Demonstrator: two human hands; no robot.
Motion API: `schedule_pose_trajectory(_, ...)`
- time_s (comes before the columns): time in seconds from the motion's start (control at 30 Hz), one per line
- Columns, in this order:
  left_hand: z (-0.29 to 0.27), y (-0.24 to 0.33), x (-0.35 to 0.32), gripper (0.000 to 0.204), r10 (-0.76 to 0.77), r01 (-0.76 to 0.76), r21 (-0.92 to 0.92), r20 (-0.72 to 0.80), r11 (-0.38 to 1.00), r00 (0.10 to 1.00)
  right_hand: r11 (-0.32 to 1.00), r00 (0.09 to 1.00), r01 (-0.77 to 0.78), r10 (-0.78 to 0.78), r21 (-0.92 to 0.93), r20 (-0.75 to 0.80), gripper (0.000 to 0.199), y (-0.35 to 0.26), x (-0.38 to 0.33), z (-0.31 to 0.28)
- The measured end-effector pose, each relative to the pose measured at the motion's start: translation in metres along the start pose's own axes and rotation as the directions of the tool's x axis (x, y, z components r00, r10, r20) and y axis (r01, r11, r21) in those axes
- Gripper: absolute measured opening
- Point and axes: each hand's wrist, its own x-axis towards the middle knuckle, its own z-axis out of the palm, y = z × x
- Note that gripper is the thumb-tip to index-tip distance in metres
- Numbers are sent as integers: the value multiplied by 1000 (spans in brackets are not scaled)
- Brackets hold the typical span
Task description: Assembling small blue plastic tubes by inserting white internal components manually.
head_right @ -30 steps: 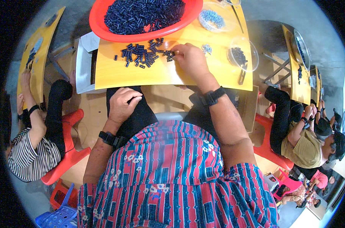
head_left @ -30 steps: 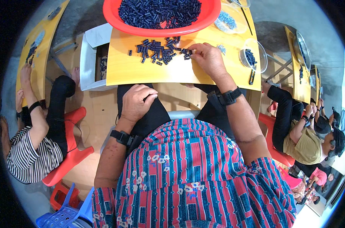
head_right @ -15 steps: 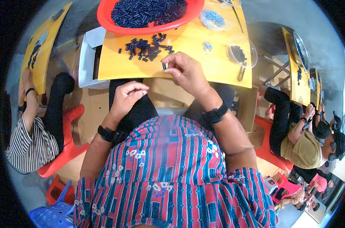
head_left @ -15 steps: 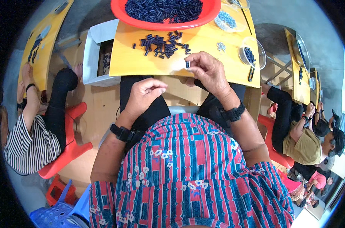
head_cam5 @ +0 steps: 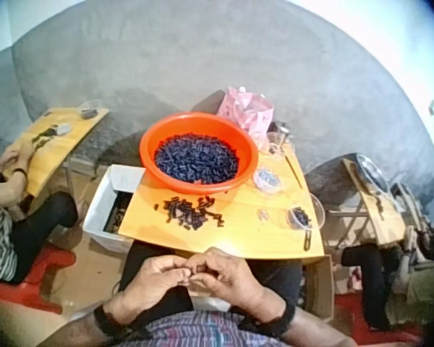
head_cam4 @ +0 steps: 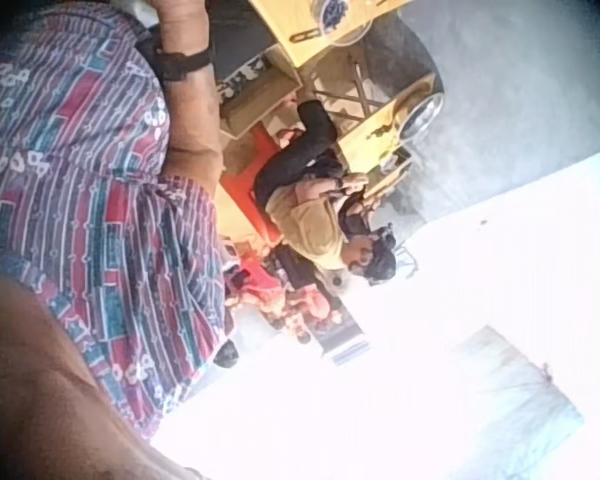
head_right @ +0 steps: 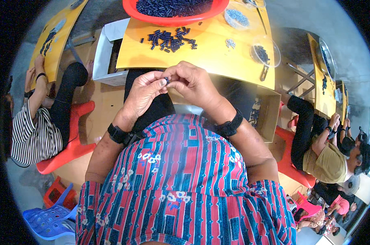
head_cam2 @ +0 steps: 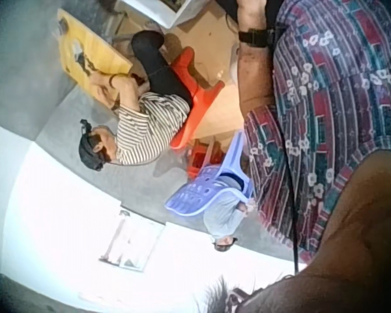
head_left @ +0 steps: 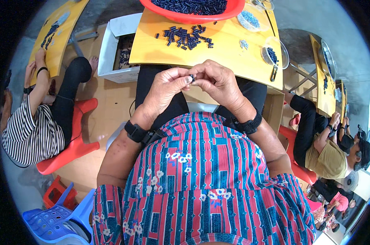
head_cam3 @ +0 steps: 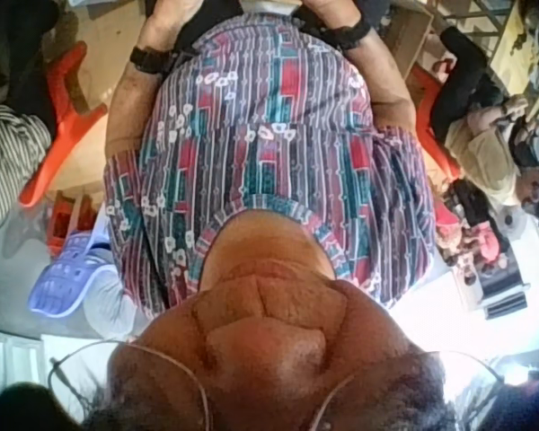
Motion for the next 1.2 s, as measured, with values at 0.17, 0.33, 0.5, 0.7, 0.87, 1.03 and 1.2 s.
schedule_pose_trajectory(0.17, 5, 5, 3, 17, 26, -26, -11, 15, 1000, 1000, 946, 988, -134, 152, 296, -40, 24, 4, -2, 3)
schedule_pose_trajectory(0.33, 5, 6, 3, 15, 67, -66, -23, 29, 998, 997, 902, 983, -154, 183, 403, -34, 23, 4, -1, 2)
schedule_pose_trajectory(0.5, 9, 8, 1, 15, 98, -96, -30, 50, 995, 994, 861, 984, -141, 175, 488, -24, 24, 1, -3, 2)
schedule_pose_trajectory(0.7, 10, 4, 1, 11, 95, -87, -200, 33, 976, 995, 829, 978, -148, 204, 540, -46, 23, 0, -4, 4)
schedule_pose_trajectory(0.87, 13, 4, 1, 9, 109, -90, -322, 40, 942, 993, 878, 971, -161, 223, 452, -89, 18, -1, -2, 9)
schedule_pose_trajectory(1.03, 17, 1, -2, 10, 54, -50, -397, -3, 916, 999, 916, 964, -125, 203, 382, -172, 13, 3, -2, 16)
schedule_pose_trajectory(1.2, 13, -3, -1, 11, 59, -44, -429, 22, 902, 998, 970, 959, -144, 185, 194, -215, 13, 3, -1, 18)
